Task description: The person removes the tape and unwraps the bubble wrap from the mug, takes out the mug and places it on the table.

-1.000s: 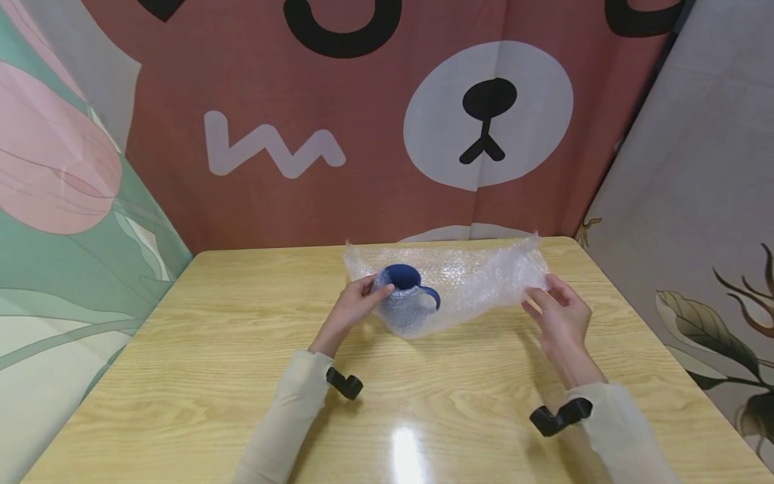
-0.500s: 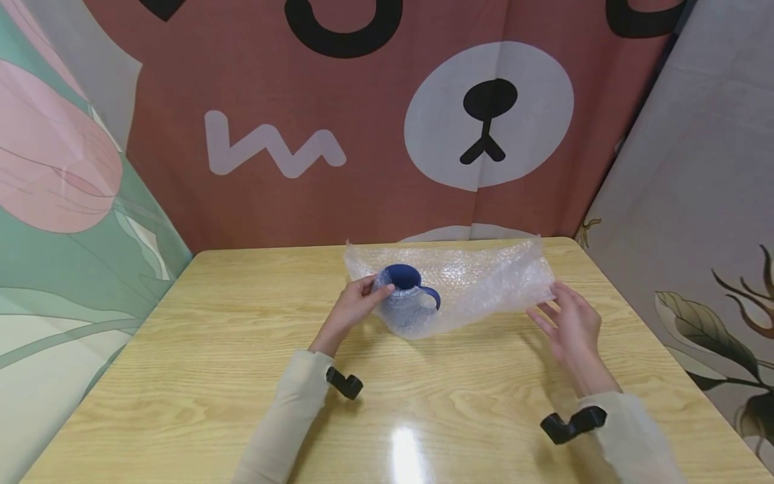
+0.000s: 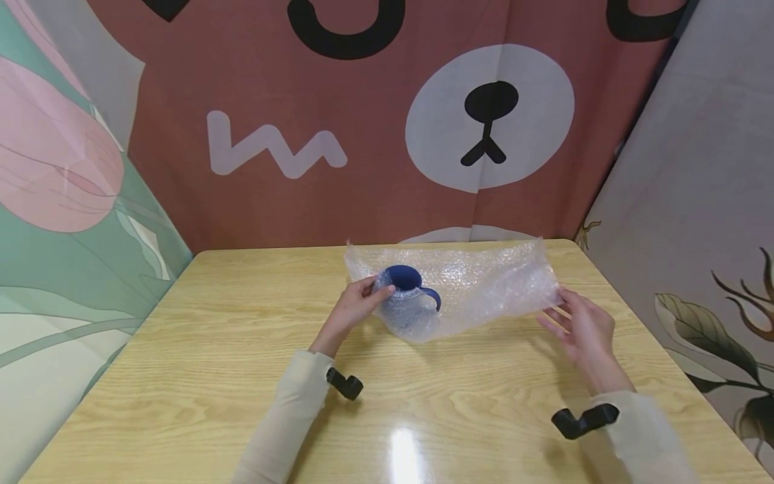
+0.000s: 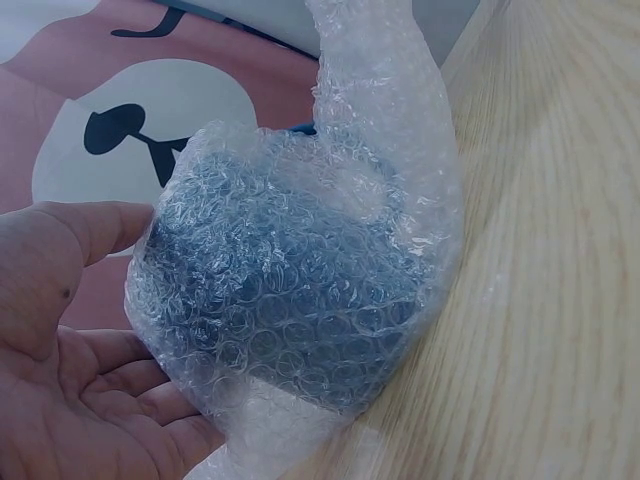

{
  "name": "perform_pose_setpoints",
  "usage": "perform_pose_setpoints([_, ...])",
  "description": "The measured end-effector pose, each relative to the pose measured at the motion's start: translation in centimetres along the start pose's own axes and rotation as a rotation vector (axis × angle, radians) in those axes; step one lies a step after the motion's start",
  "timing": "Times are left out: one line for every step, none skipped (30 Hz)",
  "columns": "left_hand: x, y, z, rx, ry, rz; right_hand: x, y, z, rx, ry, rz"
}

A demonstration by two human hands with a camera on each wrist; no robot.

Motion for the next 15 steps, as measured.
perform_pose_setpoints([0.0, 0.0, 0.0, -0.001, 0.001, 0.001, 0.1, -0.1, 0.0, -0.003, 0.011, -0.002])
perform_pose_setpoints([0.0, 0.0, 0.0, -0.002, 0.002, 0.000, 0.3, -0.2, 0.0, -0.008, 0.018, -0.005])
perform_pose_setpoints([0.0, 0.0, 0.1, -0.002, 0.001, 0.000, 0.5, -0.2, 0.0, -0.013, 0.030, -0.005])
perform_pose_setpoints([0.0, 0.0, 0.1, -0.003, 0.000, 0.001, 0.6, -0.3, 0.1, -0.021, 0.037, -0.005])
perform_pose_setpoints([0.0, 0.0, 0.1, -0.004, -0.002, 0.002, 0.8, -0.4, 0.1, -0.029, 0.044, -0.002])
perform_pose_setpoints([0.0, 0.0, 0.1, -0.005, -0.003, 0.002, 1.0, -0.4, 0.2, -0.037, 0.053, -0.001])
perform_pose_setpoints([-0.1, 0.0, 0.1, -0.004, -0.002, 0.002, 1.2, -0.5, 0.2, -0.045, 0.063, 0.001])
perform_pose_setpoints([-0.1, 0.0, 0.1, -0.003, -0.003, 0.001, 1.4, -0.6, 0.2, -0.053, 0.066, -0.001])
perform_pose_setpoints([-0.1, 0.0, 0.1, -0.002, -0.001, 0.001, 1.5, -0.6, 0.3, -0.062, 0.067, -0.006])
perform_pose_setpoints([-0.1, 0.1, 0.1, 0.000, 0.000, 0.001, 1.6, -0.7, 0.4, -0.072, 0.065, -0.011])
perform_pose_setpoints([0.0, 0.1, 0.1, 0.001, 0.001, 0.001, 1.6, -0.8, 0.4, -0.081, 0.064, -0.018])
perform_pose_setpoints([0.0, 0.1, 0.1, 0.001, 0.003, 0.001, 1.7, -0.8, 0.5, -0.091, 0.059, -0.032])
perform_pose_setpoints([0.0, 0.1, 0.1, 0.000, 0.003, 0.001, 1.7, -0.9, 0.5, -0.100, 0.051, -0.050])
perform_pose_setpoints([0.0, 0.1, 0.1, 0.001, 0.002, 0.001, 1.7, -1.0, 0.5, -0.110, 0.042, -0.068])
perform_pose_setpoints([0.0, 0.1, 0.0, 0.003, 0.002, 0.001, 1.7, -1.0, 0.6, -0.123, 0.030, -0.090])
Point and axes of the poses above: each hand's wrist, its own y-axis away from the middle knuckle, its own x-axis out of the back of the hand, z = x × y, the point moved 9 cm from there along -y, towards the middle knuckle, and after that the axes turned 15 degrees about x, right-handed, at the moved point
